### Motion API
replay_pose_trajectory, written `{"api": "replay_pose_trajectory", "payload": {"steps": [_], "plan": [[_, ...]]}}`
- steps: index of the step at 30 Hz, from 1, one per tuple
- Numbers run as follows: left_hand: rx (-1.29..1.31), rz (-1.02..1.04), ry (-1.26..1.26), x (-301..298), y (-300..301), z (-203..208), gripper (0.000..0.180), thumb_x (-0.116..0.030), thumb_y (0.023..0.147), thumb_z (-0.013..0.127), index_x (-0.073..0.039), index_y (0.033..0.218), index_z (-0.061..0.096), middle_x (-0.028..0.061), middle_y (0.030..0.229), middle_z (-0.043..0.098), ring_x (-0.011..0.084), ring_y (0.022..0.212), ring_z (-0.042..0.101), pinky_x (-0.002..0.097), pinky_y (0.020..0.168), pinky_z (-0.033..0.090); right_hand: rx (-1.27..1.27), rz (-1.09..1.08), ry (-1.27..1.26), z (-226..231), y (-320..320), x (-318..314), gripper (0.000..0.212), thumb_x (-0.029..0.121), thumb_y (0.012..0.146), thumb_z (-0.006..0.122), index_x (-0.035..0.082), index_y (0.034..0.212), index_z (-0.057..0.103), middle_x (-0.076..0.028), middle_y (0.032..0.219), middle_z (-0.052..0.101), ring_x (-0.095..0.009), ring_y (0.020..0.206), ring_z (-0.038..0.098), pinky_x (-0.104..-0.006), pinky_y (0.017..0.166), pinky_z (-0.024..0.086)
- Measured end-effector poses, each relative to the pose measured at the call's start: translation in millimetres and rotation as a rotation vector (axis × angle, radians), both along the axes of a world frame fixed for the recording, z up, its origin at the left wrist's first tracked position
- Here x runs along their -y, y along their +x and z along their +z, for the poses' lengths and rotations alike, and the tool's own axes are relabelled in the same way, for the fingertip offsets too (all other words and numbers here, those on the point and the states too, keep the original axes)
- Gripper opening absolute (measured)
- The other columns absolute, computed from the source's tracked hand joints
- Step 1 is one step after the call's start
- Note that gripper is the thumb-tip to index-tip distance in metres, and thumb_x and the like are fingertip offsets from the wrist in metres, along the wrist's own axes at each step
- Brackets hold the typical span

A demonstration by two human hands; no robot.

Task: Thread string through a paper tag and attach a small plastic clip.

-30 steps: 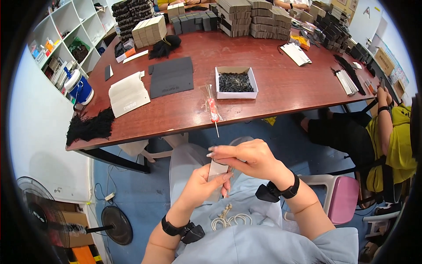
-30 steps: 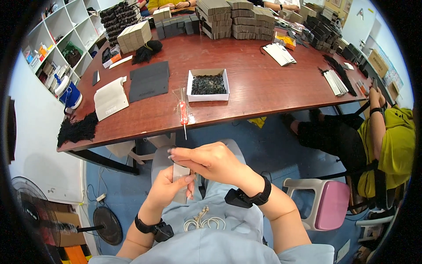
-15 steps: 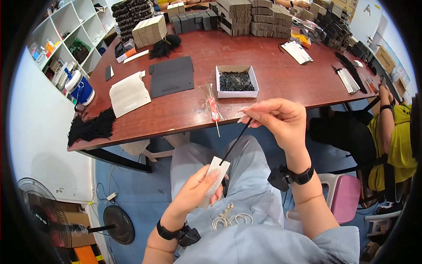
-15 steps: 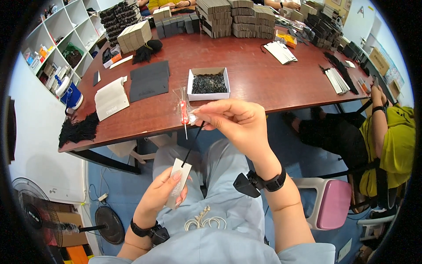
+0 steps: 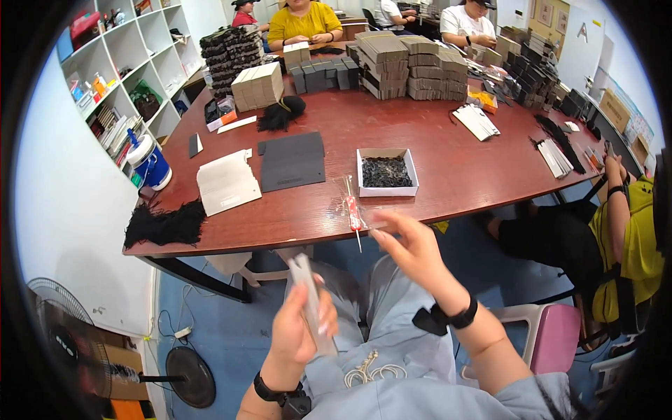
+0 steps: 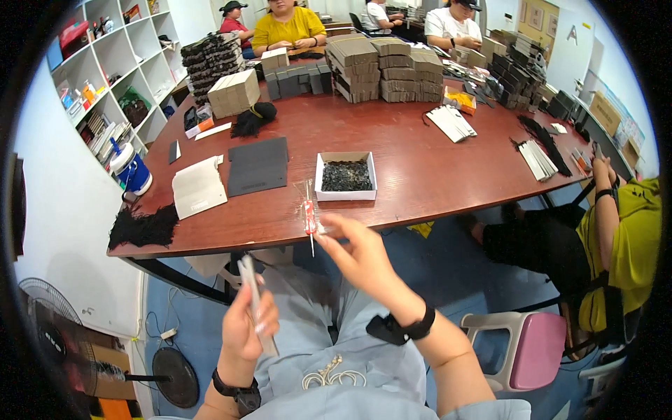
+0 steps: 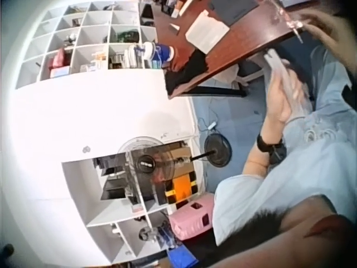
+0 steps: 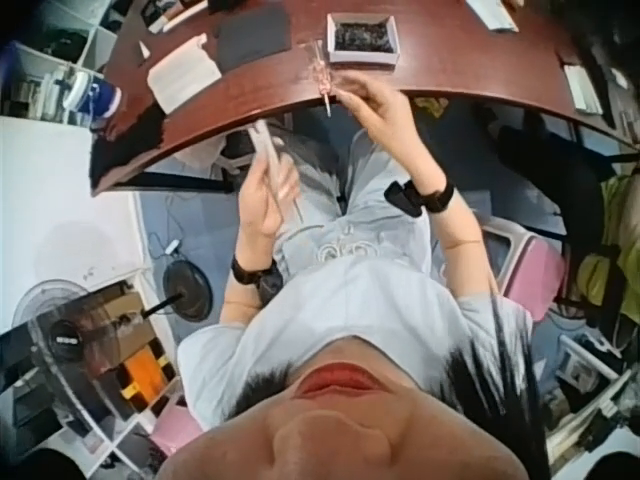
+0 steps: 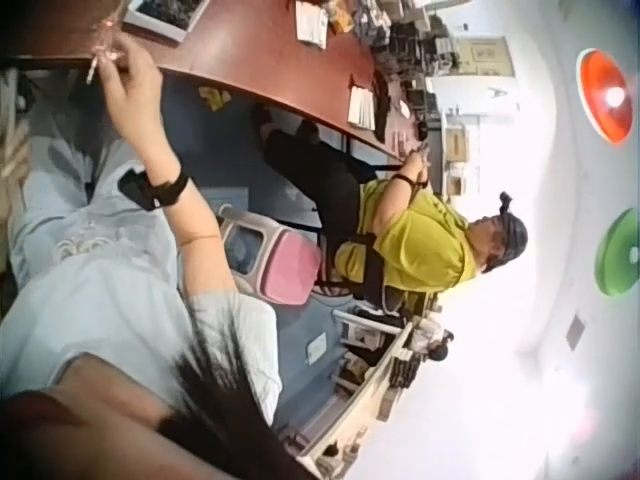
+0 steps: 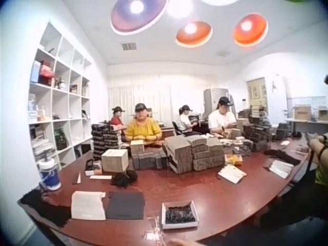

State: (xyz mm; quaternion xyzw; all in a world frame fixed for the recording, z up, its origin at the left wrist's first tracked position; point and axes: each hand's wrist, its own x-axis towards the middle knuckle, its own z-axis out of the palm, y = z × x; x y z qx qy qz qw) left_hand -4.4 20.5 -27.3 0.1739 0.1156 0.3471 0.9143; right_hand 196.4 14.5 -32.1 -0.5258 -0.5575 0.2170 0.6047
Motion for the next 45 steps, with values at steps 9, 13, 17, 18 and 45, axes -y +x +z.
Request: {"api": "replay_pose_trajectory", "payload": {"steps": [9, 13, 17, 18, 45], "plan": [[-0.235, 0.448, 0.229, -16, 15, -1, 0.031, -0.028, 0.089, 0.029, -0.003, 0.107, 0.038, 0.0102, 0.081, 0.052, 0.0196, 0.073, 0.054, 0.0355, 0.072, 0.045, -0.268, 0.497, -0.561, 2, -66, 49, 0.021, 0.019, 0.083, 0.049, 0.0, 0.075, 0.054, -0.003, 0.057, 0.056, -0.006, 0.048, 0.052, -0.0196, 0.044, 0.041], [-0.371, 0.628, 0.148, -37, -3, -5, 0.028, -0.027, 0.088, 0.038, -0.001, 0.097, 0.047, 0.0129, 0.084, 0.057, 0.0191, 0.07, 0.057, 0.0322, 0.068, 0.048, -0.218, 0.591, -0.618, 1, -60, 57, 0.025, 0.021, 0.083, 0.049, 0.001, 0.07, 0.052, -0.003, 0.054, 0.055, -0.005, 0.046, 0.051, -0.0192, 0.041, 0.04], [-0.43, 0.662, 0.176, -44, -17, -10, 0.022, -0.021, 0.087, 0.04, -0.001, 0.088, 0.049, 0.0132, 0.08, 0.058, 0.0198, 0.07, 0.058, 0.0308, 0.068, 0.048, -0.208, 0.632, -0.657, 4, -47, 64, 0.024, 0.021, 0.083, 0.05, 0.001, 0.07, 0.052, -0.002, 0.054, 0.055, -0.005, 0.045, 0.05, -0.0189, 0.041, 0.039], [-0.428, 0.658, 0.179, -46, -18, -9, 0.022, -0.021, 0.087, 0.04, -0.001, 0.088, 0.049, 0.0132, 0.08, 0.058, 0.0198, 0.07, 0.058, 0.0308, 0.068, 0.048, -0.24, 0.643, -0.675, 6, -44, 65, 0.024, 0.021, 0.083, 0.05, 0.001, 0.07, 0.052, -0.002, 0.054, 0.055, -0.005, 0.045, 0.05, -0.0184, 0.041, 0.039], [-0.709, 0.213, 0.197, -51, -20, -48, 0.017, -0.012, 0.083, 0.043, 0.002, 0.088, 0.05, 0.0109, 0.064, 0.056, 0.0179, 0.056, 0.056, 0.0276, 0.054, 0.049, 0.71, -0.762, -0.616, 0, 368, -99, 0.03, 0.024, 0.074, 0.056, -0.003, 0.085, 0.053, -0.013, 0.058, 0.057, -0.021, 0.051, 0.059, -0.0307, 0.043, 0.047]]}}
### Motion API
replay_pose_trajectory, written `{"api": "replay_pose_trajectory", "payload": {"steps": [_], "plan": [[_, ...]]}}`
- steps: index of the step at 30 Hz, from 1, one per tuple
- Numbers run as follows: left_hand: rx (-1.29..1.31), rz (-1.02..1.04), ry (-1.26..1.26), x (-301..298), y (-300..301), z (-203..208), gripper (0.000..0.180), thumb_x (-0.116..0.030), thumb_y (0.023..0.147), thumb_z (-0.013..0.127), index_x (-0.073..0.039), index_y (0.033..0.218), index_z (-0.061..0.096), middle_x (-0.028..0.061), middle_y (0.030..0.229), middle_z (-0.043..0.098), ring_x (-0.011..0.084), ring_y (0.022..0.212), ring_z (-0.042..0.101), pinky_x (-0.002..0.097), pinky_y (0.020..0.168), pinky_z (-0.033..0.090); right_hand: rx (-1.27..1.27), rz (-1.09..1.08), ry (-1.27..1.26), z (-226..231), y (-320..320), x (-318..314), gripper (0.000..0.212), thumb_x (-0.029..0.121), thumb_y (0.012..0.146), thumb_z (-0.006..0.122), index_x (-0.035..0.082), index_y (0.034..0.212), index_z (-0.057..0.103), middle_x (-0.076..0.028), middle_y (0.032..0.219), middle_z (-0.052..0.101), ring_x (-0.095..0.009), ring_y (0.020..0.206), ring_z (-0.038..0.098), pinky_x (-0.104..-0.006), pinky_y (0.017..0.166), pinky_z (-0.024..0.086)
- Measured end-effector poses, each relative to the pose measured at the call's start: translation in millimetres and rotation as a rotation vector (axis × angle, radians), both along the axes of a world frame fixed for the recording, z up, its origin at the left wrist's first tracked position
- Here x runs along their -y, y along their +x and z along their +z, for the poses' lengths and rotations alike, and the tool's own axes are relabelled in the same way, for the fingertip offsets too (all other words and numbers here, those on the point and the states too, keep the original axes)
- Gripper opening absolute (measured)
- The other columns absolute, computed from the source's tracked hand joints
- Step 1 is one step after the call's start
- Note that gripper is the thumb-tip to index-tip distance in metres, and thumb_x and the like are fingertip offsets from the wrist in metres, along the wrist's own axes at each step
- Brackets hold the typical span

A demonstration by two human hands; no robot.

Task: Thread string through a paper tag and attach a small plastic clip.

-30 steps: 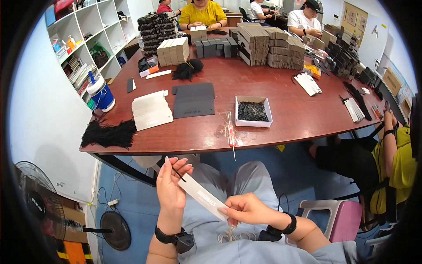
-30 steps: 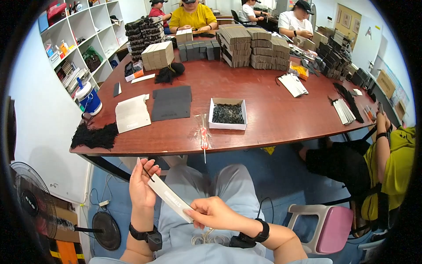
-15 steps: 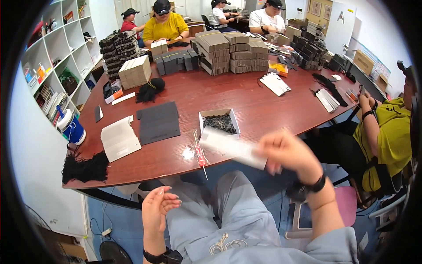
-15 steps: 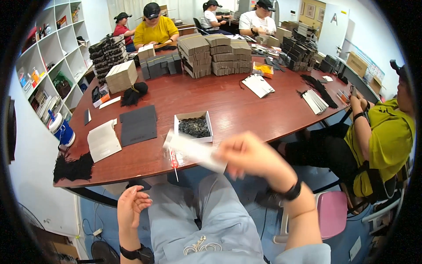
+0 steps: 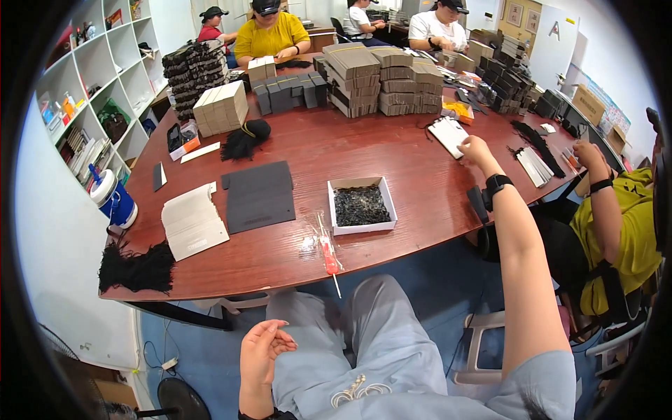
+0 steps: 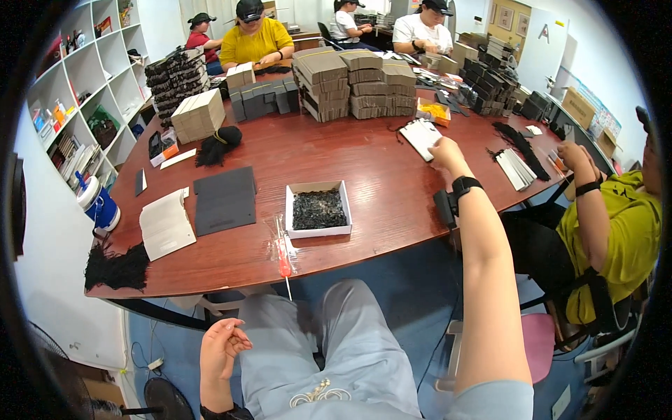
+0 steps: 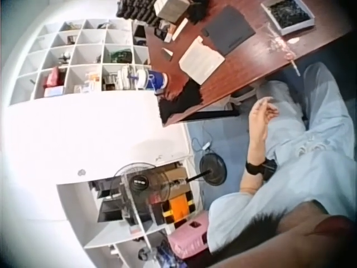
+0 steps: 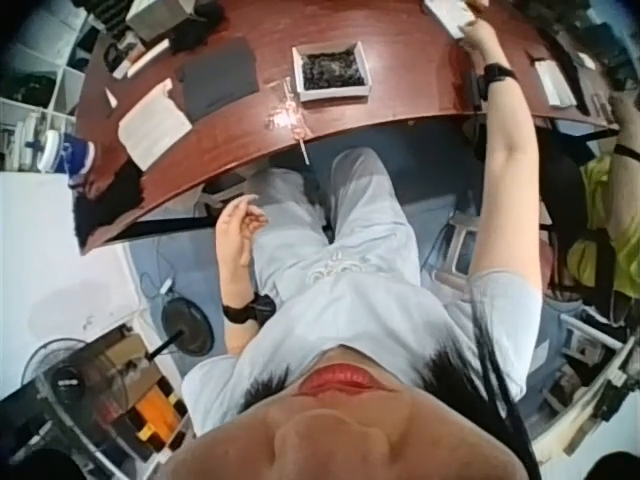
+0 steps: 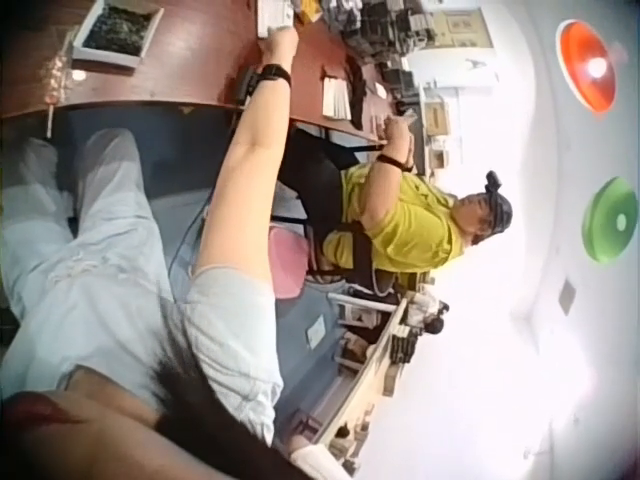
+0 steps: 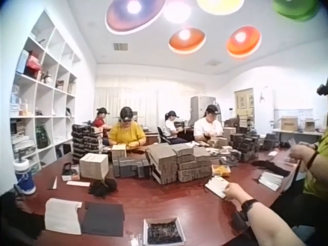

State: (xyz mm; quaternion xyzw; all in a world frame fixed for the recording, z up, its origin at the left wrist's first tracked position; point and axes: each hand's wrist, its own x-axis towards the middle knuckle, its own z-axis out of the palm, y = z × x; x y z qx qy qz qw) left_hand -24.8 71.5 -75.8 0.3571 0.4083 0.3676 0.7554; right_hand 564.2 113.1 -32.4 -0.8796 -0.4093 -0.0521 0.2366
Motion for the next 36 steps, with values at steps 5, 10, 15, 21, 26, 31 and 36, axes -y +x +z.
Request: {"api": "replay_pose_trajectory", "payload": {"steps": [5, 10, 15, 21, 26, 31, 36], "plan": [[-0.196, -0.034, 0.161, -3, -22, 17, 0.018, -0.013, 0.084, 0.044, 0.002, 0.088, 0.051, 0.0097, 0.064, 0.055, 0.0161, 0.055, 0.055, 0.026, 0.053, 0.047, -0.279, -0.09, 0.205, 16, -46, 12, 0.042, 0.024, 0.072, 0.059, -0.003, 0.1, 0.043, -0.019, 0.08, 0.057, -0.022, 0.057, 0.06, -0.0307, 0.041, 0.049], [-0.366, 0.158, 0.662, -61, -26, 33, 0.014, -0.005, 0.081, 0.049, 0.002, 0.092, 0.052, 0.0062, 0.07, 0.056, 0.0107, 0.059, 0.053, 0.0224, 0.055, 0.045, -0.386, 0.123, 0.217, 12, -91, 42, 0.044, 0.021, 0.076, 0.057, 0.003, 0.112, 0.039, -0.011, 0.06, 0.056, -0.013, 0.039, 0.051, -0.023, 0.032, 0.037], [-0.943, 0.304, 1.283, -117, -67, 48, 0.019, -0.004, 0.071, 0.057, -0.001, 0.089, 0.055, 0.008, 0.08, 0.055, 0.0168, 0.069, 0.054, 0.0258, 0.058, 0.044, -0.6, 0.385, 0.267, -11, -200, 45, 0.035, 0.013, 0.077, 0.055, 0.004, 0.109, 0.042, -0.005, 0.051, 0.05, -0.01, 0.041, 0.046, -0.0207, 0.036, 0.034], [-1.189, 0.332, 1.448, -141, -81, 59, 0.016, -0.002, 0.065, 0.058, -0.001, 0.081, 0.057, 0.0099, 0.082, 0.053, 0.0266, 0.081, 0.05, 0.0326, 0.072, 0.04, -0.11, 0.412, 0.365, -15, -214, 63, 0.029, 0.01, 0.076, 0.055, 0.003, 0.103, 0.047, -0.004, 0.05, 0.043, -0.01, 0.043, 0.039, -0.0243, 0.043, 0.032], [-1.278, 0.291, 1.404, -134, -117, 65, 0.009, -0.001, 0.066, 0.057, -0.001, 0.075, 0.058, 0.0091, 0.079, 0.053, 0.0254, 0.081, 0.051, 0.0323, 0.072, 0.041, -0.144, 0.423, 0.427, -22, -209, 62, 0.027, 0.008, 0.077, 0.054, 0.003, 0.103, 0.048, -0.003, 0.05, 0.041, -0.008, 0.045, 0.035, -0.0231, 0.043, 0.03], [-1.372, 0.243, 1.422, -125, -132, 68, 0.009, -0.001, 0.066, 0.056, -0.002, 0.075, 0.058, 0.0079, 0.078, 0.053, 0.0245, 0.08, 0.051, 0.032, 0.071, 0.041, -0.177, 0.413, 0.42, -21, -211, 63, 0.025, 0.008, 0.077, 0.054, 0.002, 0.101, 0.049, -0.002, 0.051, 0.041, -0.008, 0.045, 0.035, -0.0225, 0.043, 0.03], [-1.375, 0.214, 1.456, -128, -131, 65, 0.012, -0.001, 0.066, 0.058, -0.003, 0.078, 0.058, 0.0076, 0.079, 0.052, 0.0238, 0.081, 0.05, 0.0314, 0.071, 0.041, -0.155, 0.418, 0.408, -23, -211, 61, 0.021, 0.009, 0.077, 0.054, 0.002, 0.097, 0.051, -0.002, 0.051, 0.041, -0.008, 0.046, 0.037, -0.0222, 0.044, 0.031]]}}
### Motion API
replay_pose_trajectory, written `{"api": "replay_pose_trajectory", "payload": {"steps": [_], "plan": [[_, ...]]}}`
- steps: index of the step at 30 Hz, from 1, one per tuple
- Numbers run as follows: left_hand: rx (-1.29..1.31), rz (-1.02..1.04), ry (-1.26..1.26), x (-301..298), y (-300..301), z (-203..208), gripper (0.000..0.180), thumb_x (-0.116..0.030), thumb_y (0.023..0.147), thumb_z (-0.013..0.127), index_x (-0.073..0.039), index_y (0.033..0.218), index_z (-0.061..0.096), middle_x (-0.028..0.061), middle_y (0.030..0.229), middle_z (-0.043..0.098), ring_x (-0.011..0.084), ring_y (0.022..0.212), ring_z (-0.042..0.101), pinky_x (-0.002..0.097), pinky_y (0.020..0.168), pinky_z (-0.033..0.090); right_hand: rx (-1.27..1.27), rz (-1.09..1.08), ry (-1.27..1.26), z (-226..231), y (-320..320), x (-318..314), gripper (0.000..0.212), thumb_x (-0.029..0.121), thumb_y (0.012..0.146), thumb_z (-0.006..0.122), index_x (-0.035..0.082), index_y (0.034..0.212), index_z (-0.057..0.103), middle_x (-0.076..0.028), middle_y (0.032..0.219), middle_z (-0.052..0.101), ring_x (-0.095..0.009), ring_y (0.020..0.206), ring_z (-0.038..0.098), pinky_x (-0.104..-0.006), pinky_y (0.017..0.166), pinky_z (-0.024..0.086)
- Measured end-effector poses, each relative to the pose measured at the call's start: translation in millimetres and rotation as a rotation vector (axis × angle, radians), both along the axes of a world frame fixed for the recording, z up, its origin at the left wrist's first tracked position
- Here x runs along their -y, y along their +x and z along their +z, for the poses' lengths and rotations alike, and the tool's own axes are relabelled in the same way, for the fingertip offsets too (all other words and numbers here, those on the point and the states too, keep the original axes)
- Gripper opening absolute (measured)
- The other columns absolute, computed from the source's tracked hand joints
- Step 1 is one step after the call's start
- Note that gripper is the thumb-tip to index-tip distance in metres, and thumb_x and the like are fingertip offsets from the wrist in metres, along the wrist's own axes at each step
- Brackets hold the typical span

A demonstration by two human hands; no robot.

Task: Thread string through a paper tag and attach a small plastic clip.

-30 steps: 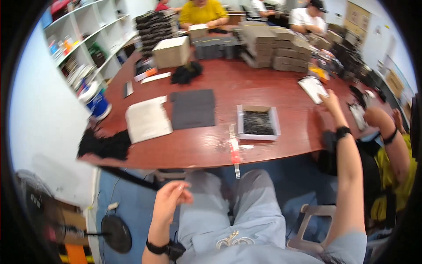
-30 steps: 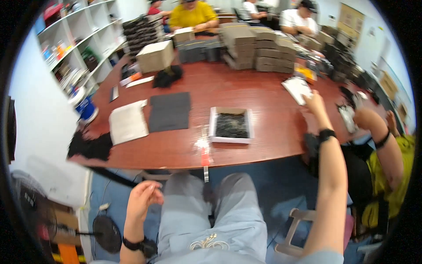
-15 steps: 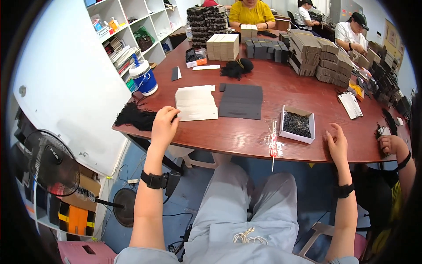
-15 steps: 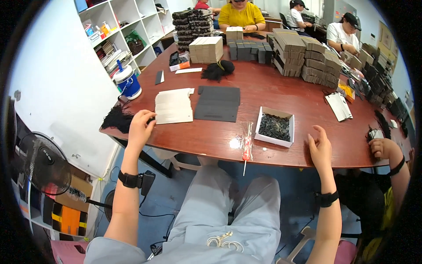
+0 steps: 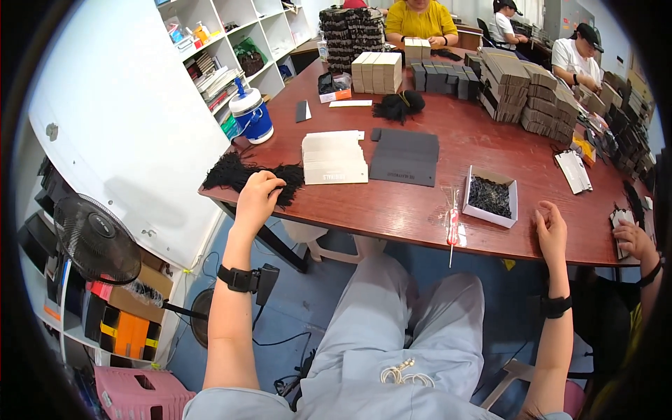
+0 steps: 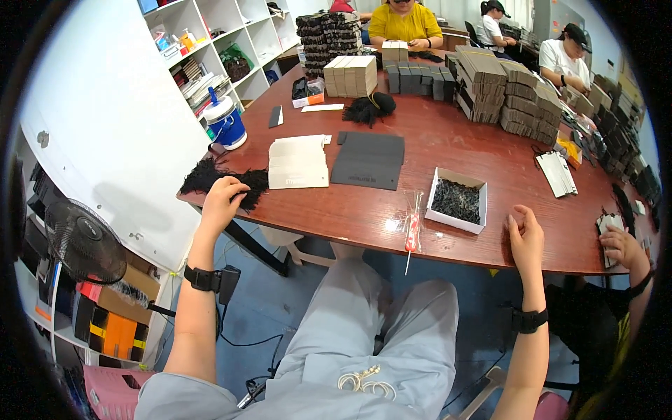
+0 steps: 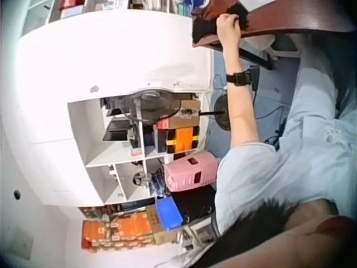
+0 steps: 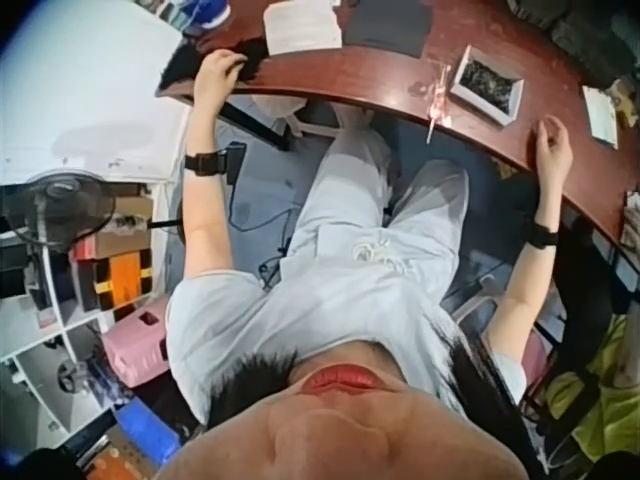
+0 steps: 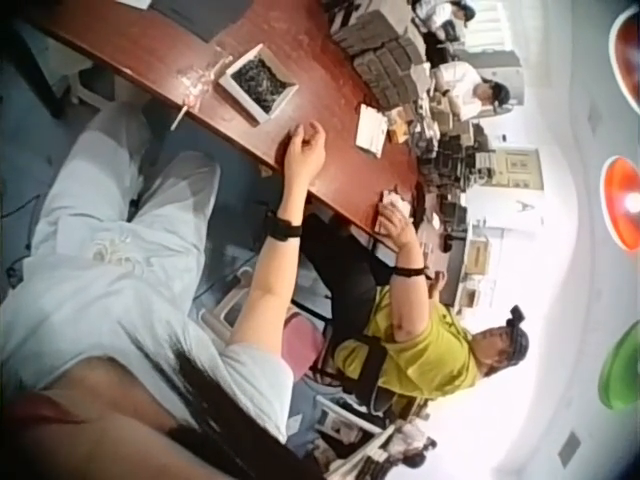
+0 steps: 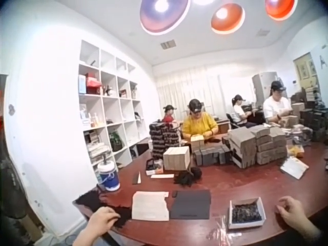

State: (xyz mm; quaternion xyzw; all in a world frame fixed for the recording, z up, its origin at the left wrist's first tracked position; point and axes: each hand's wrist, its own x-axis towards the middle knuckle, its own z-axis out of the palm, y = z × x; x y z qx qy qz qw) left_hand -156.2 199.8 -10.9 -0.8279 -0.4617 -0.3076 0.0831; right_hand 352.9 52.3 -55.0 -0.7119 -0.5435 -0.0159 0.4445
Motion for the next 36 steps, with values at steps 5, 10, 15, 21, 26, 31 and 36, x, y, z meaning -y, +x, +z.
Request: {"api": "replay_pose_trajectory", "payload": {"steps": [5, 10, 15, 21, 26, 31, 36], "plan": [[-0.041, 0.016, 0.005, -6, 8, 3, 0.018, -0.002, 0.064, 0.059, -0.006, 0.081, 0.059, 0.007, 0.08, 0.05, 0.0232, 0.081, 0.049, 0.0306, 0.07, 0.041, 0.018, 0.011, 0.019, 1, 0, -7, 0.018, 0.008, 0.077, 0.053, 0.002, 0.094, 0.052, -0.003, 0.051, 0.042, -0.009, 0.046, 0.038, -0.0231, 0.045, 0.032], [-0.1, -0.057, 0.092, -14, 9, 1, 0.013, -0.005, 0.063, 0.059, -0.008, 0.076, 0.06, 0.0061, 0.076, 0.048, 0.0234, 0.077, 0.048, 0.0318, 0.066, 0.041, -0.041, -0.016, 0.028, 4, 4, 0, 0.017, 0.009, 0.075, 0.054, 0.002, 0.09, 0.053, -0.006, 0.052, 0.045, -0.013, 0.047, 0.043, -0.0259, 0.046, 0.035], [-0.093, -0.095, 0.097, -15, 6, -16, 0.003, -0.009, 0.062, 0.059, -0.008, 0.065, 0.06, 0.0056, 0.072, 0.047, 0.0233, 0.072, 0.048, 0.0324, 0.061, 0.04, 0.03, -0.063, 0.038, 3, -4, 3, 0.017, 0.013, 0.071, 0.057, 0.004, 0.086, 0.056, -0.013, 0.058, 0.052, -0.026, 0.054, 0.053, -0.0325, 0.051, 0.041], [0.034, -0.089, 0.15, -9, 15, -9, 0.006, -0.007, 0.062, 0.063, -0.005, 0.066, 0.06, 0.0052, 0.07, 0.049, 0.0212, 0.069, 0.049, 0.0304, 0.06, 0.04, -0.009, -0.078, 0.017, 10, -7, 11, 0.015, 0.014, 0.071, 0.056, 0.005, 0.083, 0.057, -0.011, 0.06, 0.054, -0.024, 0.055, 0.054, -0.0317, 0.052, 0.042], [0.107, -0.106, 0.17, -10, 33, 3, 0.006, -0.005, 0.064, 0.061, -0.003, 0.07, 0.061, 0.0054, 0.073, 0.051, 0.0209, 0.07, 0.049, 0.0301, 0.061, 0.04, 0.045, -0.062, 0.069, 8, -4, 9, 0.014, 0.012, 0.072, 0.057, 0.002, 0.082, 0.056, -0.01, 0.057, 0.053, -0.02, 0.049, 0.051, -0.0281, 0.048, 0.04], [0.092, -0.154, 0.217, -9, 51, 12, 0.009, -0.003, 0.064, 0.06, -0.003, 0.072, 0.062, 0.0052, 0.077, 0.053, 0.0208, 0.069, 0.049, 0.0293, 0.062, 0.04, -0.01, -0.071, 0.033, 9, -7, 3, 0.014, 0.015, 0.072, 0.055, 0.005, 0.08, 0.058, -0.011, 0.058, 0.053, -0.025, 0.054, 0.053, -0.0329, 0.051, 0.041], [0.087, -0.194, 0.205, -4, 70, 16, 0.009, -0.002, 0.064, 0.059, -0.002, 0.074, 0.06, 0.006, 0.075, 0.056, 0.0218, 0.075, 0.05, 0.0306, 0.067, 0.04, -0.003, -0.076, 0.028, 11, -5, 8, 0.014, 0.015, 0.072, 0.055, 0.005, 0.081, 0.058, -0.011, 0.058, 0.053, -0.025, 0.054, 0.053, -0.0334, 0.051, 0.041]]}}
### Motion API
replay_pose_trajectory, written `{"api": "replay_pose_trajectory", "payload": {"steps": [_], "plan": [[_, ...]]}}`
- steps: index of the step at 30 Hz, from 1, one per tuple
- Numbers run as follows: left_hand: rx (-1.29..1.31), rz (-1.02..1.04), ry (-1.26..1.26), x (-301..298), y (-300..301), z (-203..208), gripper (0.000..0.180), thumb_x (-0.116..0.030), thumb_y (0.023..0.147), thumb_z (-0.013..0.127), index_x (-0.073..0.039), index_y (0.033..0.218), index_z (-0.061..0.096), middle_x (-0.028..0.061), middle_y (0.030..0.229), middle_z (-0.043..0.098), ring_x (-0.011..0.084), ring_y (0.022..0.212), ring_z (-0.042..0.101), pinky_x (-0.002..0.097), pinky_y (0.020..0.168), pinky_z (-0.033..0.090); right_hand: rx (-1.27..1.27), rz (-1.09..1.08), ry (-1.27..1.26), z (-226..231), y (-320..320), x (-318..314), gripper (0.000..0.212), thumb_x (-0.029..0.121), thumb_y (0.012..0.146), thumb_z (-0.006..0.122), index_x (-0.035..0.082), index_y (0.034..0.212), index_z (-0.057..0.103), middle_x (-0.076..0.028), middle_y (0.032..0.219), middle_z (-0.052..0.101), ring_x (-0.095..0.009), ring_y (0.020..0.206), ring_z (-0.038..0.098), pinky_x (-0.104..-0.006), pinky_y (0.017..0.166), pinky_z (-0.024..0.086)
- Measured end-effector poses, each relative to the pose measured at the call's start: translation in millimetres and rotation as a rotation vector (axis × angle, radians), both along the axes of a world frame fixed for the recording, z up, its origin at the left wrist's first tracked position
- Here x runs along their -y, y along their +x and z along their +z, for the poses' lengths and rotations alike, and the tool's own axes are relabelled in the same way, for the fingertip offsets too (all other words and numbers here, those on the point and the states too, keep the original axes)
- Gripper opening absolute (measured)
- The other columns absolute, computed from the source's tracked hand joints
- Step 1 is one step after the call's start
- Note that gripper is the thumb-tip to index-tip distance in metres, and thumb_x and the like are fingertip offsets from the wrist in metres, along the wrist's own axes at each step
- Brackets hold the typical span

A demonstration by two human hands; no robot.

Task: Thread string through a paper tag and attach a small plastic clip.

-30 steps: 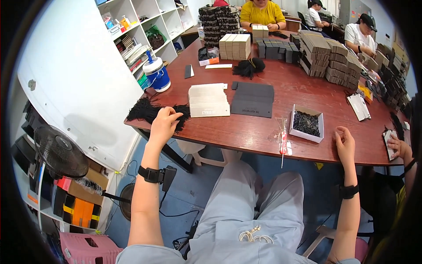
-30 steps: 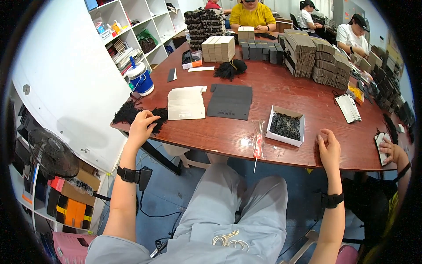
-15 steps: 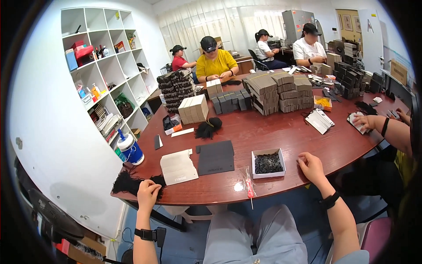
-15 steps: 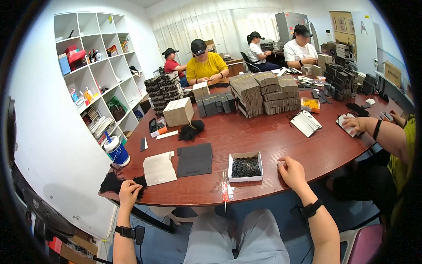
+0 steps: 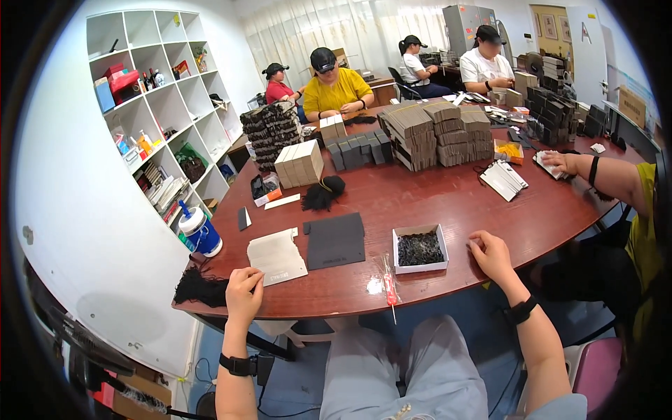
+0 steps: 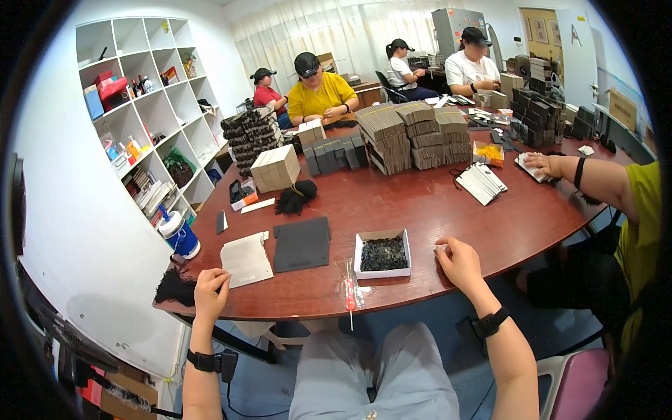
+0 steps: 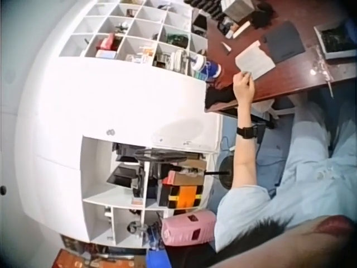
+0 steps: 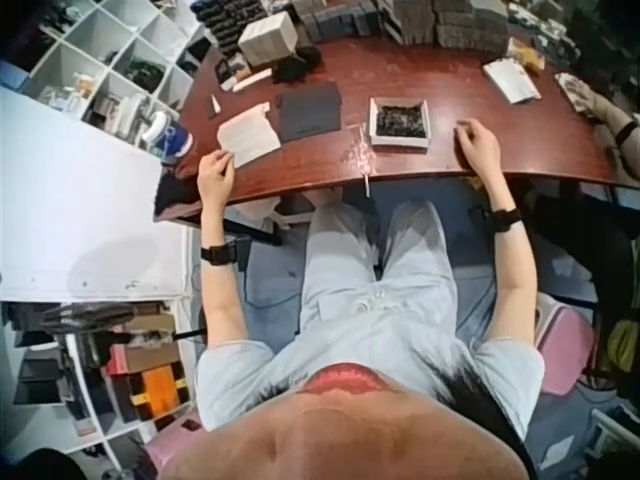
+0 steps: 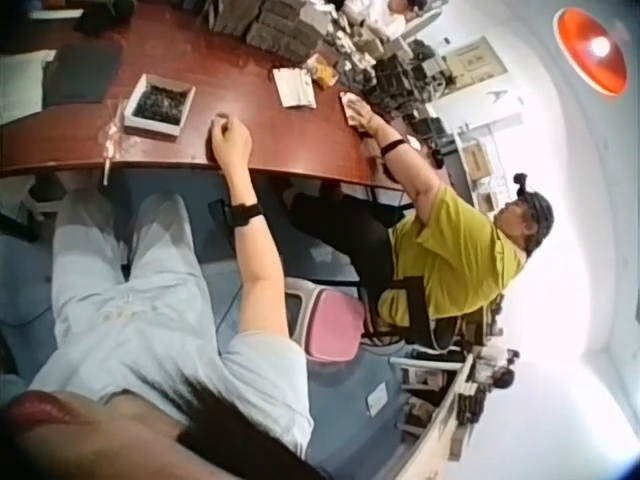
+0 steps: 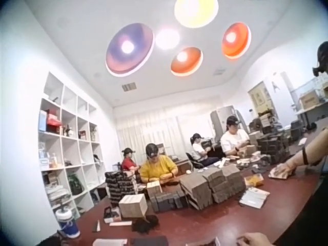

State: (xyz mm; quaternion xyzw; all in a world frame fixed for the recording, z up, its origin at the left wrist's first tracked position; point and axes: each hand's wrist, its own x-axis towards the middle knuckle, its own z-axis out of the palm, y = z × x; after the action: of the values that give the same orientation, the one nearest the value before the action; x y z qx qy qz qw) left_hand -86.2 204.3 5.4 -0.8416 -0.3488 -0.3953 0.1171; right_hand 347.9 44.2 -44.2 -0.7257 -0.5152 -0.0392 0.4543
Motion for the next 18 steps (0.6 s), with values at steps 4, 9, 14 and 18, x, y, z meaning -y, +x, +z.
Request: {"api": "replay_pose_trajectory", "payload": {"steps": [4, 9, 14, 18], "plan": [[-0.04, 0.003, -0.011, -5, -10, -1, 0.013, -0.005, 0.062, 0.062, -0.002, 0.074, 0.06, 0.0068, 0.079, 0.055, 0.0238, 0.076, 0.05, 0.0319, 0.068, 0.041, -0.014, 0.011, -0.009, 1, -1, -2, 0.014, 0.015, 0.072, 0.055, 0.004, 0.081, 0.058, -0.011, 0.059, 0.054, -0.024, 0.054, 0.053, -0.0327, 0.051, 0.041], [-0.167, 0.163, -0.138, 4, -47, -8, 0.025, -0.01, 0.057, 0.067, -0.004, 0.08, 0.06, 0.0069, 0.084, 0.054, 0.0238, 0.081, 0.049, 0.0333, 0.07, 0.04, -0.047, 0.03, 0.0, 0, -1, -2, 0.014, 0.014, 0.072, 0.056, 0.004, 0.081, 0.058, -0.012, 0.06, 0.055, -0.024, 0.054, 0.053, -0.0323, 0.051, 0.041], [-0.1, 0.183, -0.086, -11, -56, -34, 0.007, -0.008, 0.06, 0.064, -0.004, 0.066, 0.061, 0.0032, 0.073, 0.055, 0.0211, 0.075, 0.05, 0.0324, 0.067, 0.039, -0.035, 0.024, -0.006, -1, 1, 0, 0.013, 0.014, 0.072, 0.055, 0.003, 0.078, 0.059, -0.012, 0.061, 0.055, -0.024, 0.054, 0.053, -0.0323, 0.051, 0.041], [-0.065, 0.194, -0.033, -13, -54, -32, 0.006, -0.009, 0.061, 0.064, -0.005, 0.066, 0.061, 0.0025, 0.073, 0.055, 0.0204, 0.075, 0.05, 0.0321, 0.067, 0.037, -0.008, 0.017, 0.006, -4, 1, -3, 0.013, 0.015, 0.072, 0.055, 0.003, 0.077, 0.059, -0.013, 0.061, 0.055, -0.025, 0.053, 0.053, -0.0323, 0.05, 0.041]]}}
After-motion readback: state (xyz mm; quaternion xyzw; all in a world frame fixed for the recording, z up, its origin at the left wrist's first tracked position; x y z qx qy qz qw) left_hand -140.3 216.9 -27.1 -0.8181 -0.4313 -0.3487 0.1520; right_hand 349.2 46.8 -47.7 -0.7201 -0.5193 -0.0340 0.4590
